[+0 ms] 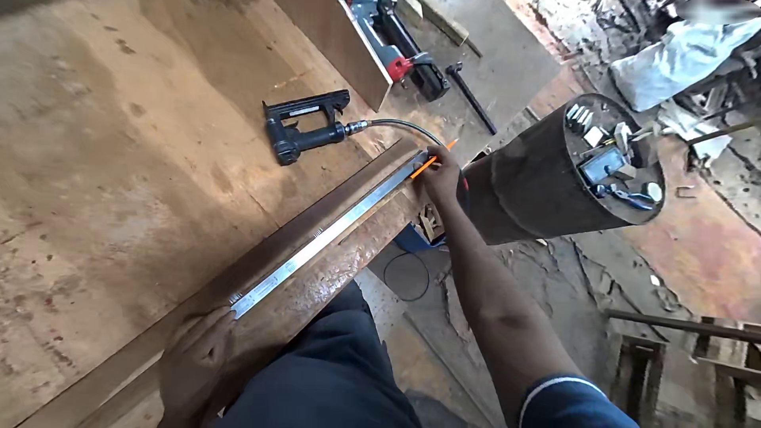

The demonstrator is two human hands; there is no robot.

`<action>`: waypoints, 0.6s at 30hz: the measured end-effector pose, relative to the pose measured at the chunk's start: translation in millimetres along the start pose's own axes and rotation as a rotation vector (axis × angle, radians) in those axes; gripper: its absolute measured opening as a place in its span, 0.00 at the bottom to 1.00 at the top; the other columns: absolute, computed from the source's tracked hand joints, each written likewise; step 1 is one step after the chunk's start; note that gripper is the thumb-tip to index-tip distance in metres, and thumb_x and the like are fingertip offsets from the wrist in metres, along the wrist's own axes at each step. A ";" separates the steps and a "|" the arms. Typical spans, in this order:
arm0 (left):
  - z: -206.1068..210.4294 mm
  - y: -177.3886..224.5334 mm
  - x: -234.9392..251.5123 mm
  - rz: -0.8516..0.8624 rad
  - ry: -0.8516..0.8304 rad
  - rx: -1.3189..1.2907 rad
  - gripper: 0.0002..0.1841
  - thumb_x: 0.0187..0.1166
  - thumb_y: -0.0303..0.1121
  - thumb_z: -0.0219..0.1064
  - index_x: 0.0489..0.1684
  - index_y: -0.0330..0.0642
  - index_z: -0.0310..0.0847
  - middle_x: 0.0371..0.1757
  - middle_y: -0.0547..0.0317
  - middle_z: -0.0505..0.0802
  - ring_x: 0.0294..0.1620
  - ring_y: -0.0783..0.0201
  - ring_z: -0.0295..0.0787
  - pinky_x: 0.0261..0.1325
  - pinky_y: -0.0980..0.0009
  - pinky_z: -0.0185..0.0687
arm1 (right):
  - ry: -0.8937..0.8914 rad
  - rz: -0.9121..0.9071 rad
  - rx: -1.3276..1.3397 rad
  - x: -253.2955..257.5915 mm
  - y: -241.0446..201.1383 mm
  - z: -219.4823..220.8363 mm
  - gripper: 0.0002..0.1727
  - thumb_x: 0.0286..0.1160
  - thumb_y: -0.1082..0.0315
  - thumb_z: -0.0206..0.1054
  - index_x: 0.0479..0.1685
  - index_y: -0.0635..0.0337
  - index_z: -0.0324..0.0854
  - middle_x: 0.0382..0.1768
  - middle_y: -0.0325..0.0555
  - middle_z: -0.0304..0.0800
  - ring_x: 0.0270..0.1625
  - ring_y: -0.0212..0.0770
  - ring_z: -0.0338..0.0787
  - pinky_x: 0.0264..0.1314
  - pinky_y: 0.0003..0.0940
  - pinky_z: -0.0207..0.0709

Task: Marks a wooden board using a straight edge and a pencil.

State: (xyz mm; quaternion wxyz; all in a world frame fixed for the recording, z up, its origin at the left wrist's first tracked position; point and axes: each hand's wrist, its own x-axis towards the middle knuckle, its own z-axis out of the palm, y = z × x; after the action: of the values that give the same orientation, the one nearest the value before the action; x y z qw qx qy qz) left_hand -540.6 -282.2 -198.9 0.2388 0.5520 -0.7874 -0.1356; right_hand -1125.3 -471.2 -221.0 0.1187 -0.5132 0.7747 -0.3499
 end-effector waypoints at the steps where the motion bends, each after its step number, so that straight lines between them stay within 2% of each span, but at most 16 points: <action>1: 0.2 0.1 0.7 -0.002 0.000 -0.003 0.16 0.85 0.40 0.61 0.52 0.47 0.96 0.60 0.57 0.96 0.62 0.54 0.91 0.69 0.56 0.81 | -0.017 -0.002 0.022 4.4 4.9 -3.1 0.30 0.65 0.63 0.82 0.69 0.60 0.82 0.65 0.53 0.87 0.62 0.45 0.91 0.66 0.43 0.87; 4: -0.5 1.8 1.9 -0.017 0.007 -0.016 0.15 0.84 0.40 0.62 0.51 0.47 0.96 0.59 0.56 0.96 0.62 0.55 0.91 0.70 0.58 0.80 | -0.068 0.025 0.137 13.1 14.1 -9.8 0.28 0.64 0.67 0.81 0.67 0.62 0.83 0.61 0.54 0.89 0.56 0.43 0.93 0.61 0.42 0.89; 7: -1.9 -0.2 1.1 -0.023 -0.003 -0.040 0.15 0.84 0.40 0.64 0.52 0.46 0.96 0.59 0.56 0.96 0.63 0.55 0.90 0.71 0.58 0.79 | -0.107 0.047 0.232 19.2 21.0 -13.1 0.20 0.70 0.68 0.77 0.61 0.63 0.86 0.55 0.52 0.92 0.52 0.40 0.93 0.60 0.40 0.87; 10: -3.3 0.7 2.4 -0.024 -0.007 -0.040 0.14 0.84 0.39 0.65 0.51 0.46 0.97 0.59 0.57 0.96 0.63 0.57 0.90 0.70 0.61 0.79 | -0.090 0.110 0.283 24.3 23.4 -12.8 0.16 0.71 0.70 0.76 0.57 0.63 0.88 0.51 0.50 0.93 0.48 0.38 0.92 0.57 0.38 0.87; 14: -3.4 -0.2 3.4 -0.006 -0.011 -0.017 0.12 0.83 0.38 0.66 0.51 0.47 0.96 0.58 0.57 0.97 0.63 0.59 0.90 0.71 0.63 0.79 | -0.072 0.205 0.438 27.0 32.2 -9.2 0.17 0.67 0.74 0.78 0.56 0.63 0.88 0.45 0.48 0.94 0.44 0.37 0.92 0.51 0.37 0.88; 18: -3.7 -3.4 5.3 0.039 -0.029 -0.014 0.12 0.84 0.38 0.67 0.50 0.46 0.96 0.58 0.57 0.96 0.63 0.61 0.88 0.72 0.67 0.75 | -0.077 0.209 0.532 26.8 36.7 -9.8 0.16 0.64 0.76 0.78 0.54 0.64 0.88 0.41 0.47 0.94 0.41 0.37 0.91 0.48 0.37 0.88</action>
State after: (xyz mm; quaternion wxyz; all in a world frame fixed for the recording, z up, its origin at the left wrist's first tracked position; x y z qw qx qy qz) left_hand -537.4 -288.1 -196.1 0.2338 0.5328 -0.8004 -0.1442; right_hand -1168.8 -482.3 -233.6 0.3141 -0.3943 0.6993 -0.5069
